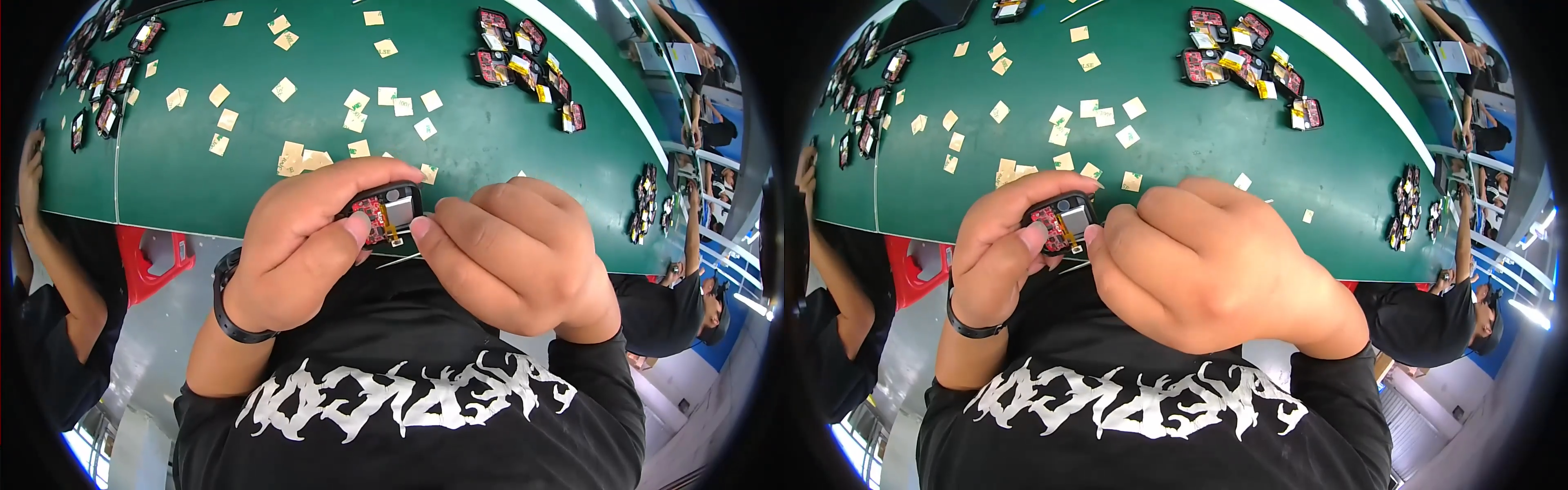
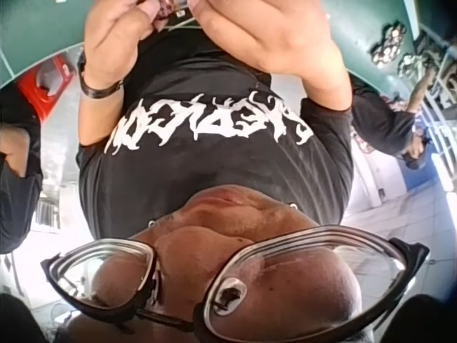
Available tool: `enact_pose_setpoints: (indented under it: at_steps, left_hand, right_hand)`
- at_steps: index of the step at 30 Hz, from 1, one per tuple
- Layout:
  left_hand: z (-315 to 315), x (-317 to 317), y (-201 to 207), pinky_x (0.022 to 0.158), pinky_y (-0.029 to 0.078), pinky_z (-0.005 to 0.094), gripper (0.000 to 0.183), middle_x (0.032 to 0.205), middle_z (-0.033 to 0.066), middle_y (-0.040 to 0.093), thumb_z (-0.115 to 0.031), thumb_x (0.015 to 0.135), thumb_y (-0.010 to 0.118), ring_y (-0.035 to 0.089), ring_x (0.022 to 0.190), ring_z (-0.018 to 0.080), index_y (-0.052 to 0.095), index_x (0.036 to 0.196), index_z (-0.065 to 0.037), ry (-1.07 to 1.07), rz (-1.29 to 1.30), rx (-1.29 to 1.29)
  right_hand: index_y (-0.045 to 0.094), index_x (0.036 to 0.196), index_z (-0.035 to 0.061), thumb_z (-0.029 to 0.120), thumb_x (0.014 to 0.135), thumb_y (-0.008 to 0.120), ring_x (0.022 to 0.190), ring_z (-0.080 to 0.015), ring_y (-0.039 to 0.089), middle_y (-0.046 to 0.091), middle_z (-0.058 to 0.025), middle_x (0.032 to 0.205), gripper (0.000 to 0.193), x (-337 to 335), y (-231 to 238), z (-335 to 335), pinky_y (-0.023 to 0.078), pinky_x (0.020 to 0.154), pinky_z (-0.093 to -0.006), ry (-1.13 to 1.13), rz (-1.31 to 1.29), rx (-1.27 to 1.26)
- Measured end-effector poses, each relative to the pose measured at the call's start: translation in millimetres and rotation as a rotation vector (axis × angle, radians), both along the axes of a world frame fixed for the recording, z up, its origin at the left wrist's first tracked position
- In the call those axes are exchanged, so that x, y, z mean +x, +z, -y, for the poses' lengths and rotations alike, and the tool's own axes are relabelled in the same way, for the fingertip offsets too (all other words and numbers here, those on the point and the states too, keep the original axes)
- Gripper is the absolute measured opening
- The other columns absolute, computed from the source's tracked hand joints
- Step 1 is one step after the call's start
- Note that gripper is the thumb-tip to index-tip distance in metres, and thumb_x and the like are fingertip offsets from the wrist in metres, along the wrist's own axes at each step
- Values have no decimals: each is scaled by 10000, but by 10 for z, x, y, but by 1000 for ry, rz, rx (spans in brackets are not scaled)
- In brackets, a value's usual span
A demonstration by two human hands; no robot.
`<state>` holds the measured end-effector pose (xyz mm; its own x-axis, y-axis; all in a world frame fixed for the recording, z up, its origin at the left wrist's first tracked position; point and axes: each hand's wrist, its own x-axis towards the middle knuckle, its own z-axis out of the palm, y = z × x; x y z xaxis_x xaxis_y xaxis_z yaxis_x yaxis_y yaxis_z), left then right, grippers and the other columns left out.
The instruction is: Assembling small electronic devices by inserting batteries and internal components into casings at a production line.
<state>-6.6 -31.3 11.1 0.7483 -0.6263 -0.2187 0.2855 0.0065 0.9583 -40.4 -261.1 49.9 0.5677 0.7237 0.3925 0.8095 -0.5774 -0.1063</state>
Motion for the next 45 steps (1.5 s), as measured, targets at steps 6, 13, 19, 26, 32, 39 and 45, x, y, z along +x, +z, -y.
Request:
enact_pose_setpoints:
  at_steps: [6,13,19,26,32,39,45]
  left_hand:
    - [8,-34,-50,574,415,211,489,899,50,669,-222,871,512,533,657,66,662,1238,64,-6,58,3]
    - [48,-63,-102,574,423,232,454,892,63,683,-204,914,492,540,633,89,661,1237,66,24,184,-21]
    - [57,-50,-73,574,422,238,449,880,61,680,-221,930,499,537,634,94,661,1236,66,17,191,-13]
    - [31,-46,-90,576,427,243,449,865,63,681,-208,924,490,548,636,103,665,1229,71,-14,159,4]
    - [48,-64,-98,578,431,249,446,818,63,671,-202,924,490,557,636,104,667,1228,73,-1,222,-25]
    - [42,-42,-64,569,421,246,443,815,54,664,-217,928,497,544,626,100,673,1233,52,0,186,5]
    - [41,-44,-39,553,401,239,455,829,42,659,-232,921,497,517,614,85,672,1240,40,9,168,36]
  right_hand:
    - [676,824,8,43,734,734,619,-150,541,589,-45,781,113,-16,-27,45,411,454,-276,26,-11,55]
    - [704,905,-31,57,668,734,607,-176,586,662,-99,834,254,-23,43,59,416,440,-289,51,-69,-11]
    - [700,892,-42,45,665,734,614,-167,571,650,-99,821,246,-116,66,-2,409,452,-281,-25,76,-105]
    - [706,888,-47,41,642,730,623,-168,579,643,-96,828,262,-98,105,8,443,466,-274,13,33,-89]
    - [706,894,-51,46,651,735,627,-173,589,638,-98,839,263,-114,71,14,464,469,-277,22,-18,-33]
    - [690,960,-74,12,694,733,659,-204,597,644,-122,865,283,-191,198,-25,477,506,-307,-43,16,-173]
    - [689,969,-78,7,699,737,667,-210,599,647,-132,876,287,-220,168,-41,476,511,-312,-79,50,-151]
